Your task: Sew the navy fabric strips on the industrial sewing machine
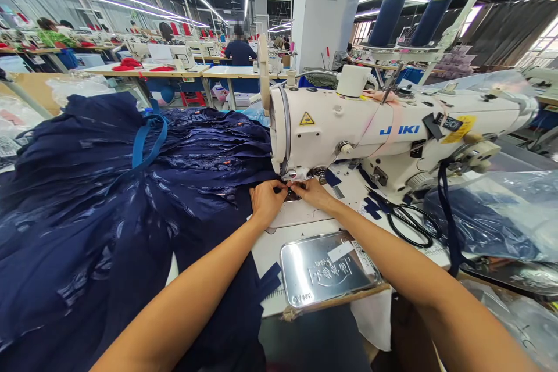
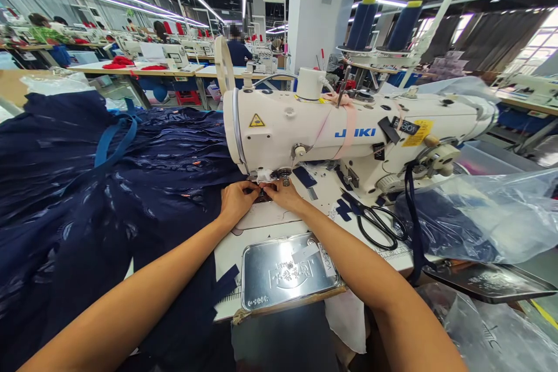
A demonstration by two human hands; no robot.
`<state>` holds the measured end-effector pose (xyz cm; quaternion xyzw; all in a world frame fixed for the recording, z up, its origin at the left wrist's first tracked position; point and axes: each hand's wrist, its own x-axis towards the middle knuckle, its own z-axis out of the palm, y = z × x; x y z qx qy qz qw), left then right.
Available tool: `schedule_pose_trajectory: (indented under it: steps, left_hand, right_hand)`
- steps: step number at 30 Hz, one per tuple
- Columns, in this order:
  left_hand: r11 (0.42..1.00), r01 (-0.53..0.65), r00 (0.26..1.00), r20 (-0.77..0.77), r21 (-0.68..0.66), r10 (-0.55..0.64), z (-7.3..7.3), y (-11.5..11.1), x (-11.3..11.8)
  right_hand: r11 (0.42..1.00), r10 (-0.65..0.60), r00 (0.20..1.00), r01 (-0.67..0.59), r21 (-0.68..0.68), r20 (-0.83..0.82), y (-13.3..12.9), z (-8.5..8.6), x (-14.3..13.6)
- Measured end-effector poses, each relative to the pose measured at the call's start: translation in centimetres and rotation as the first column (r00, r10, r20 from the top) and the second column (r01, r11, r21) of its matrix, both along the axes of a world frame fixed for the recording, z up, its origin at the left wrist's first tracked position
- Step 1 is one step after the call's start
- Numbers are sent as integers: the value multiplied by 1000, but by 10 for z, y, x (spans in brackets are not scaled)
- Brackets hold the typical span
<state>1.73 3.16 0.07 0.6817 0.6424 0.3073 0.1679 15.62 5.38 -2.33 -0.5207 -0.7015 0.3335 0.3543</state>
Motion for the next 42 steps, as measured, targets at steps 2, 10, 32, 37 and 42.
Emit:
schedule_pose_trajectory:
  steps: [2,10,32,37,42]
  left_hand:
    - [1000,5,1000,-2,1,-5,0,0,0]
    - [1000,3,1000,-4,-7,-3,0,1,-1]
    - [963,205,949,-275,173,-153,-3,3,-17]
    - [978,25,991,127,206,-52,-3,10,-21]
    - [986,46,944,316,162,-95,-5,5,-22]
  right_hand:
    - [1000,-9,1000,9,-13,5,-1,2,-1]
    - [998,-55,993,57,-19,102,2,0,-1]
    - [996,76,992,-72,-47,100,-17,27,18]
    - [993,-112,993,113,-39,39,-8,17,22]
    - [992,-126,992,126,-22,17,-4,11,19]
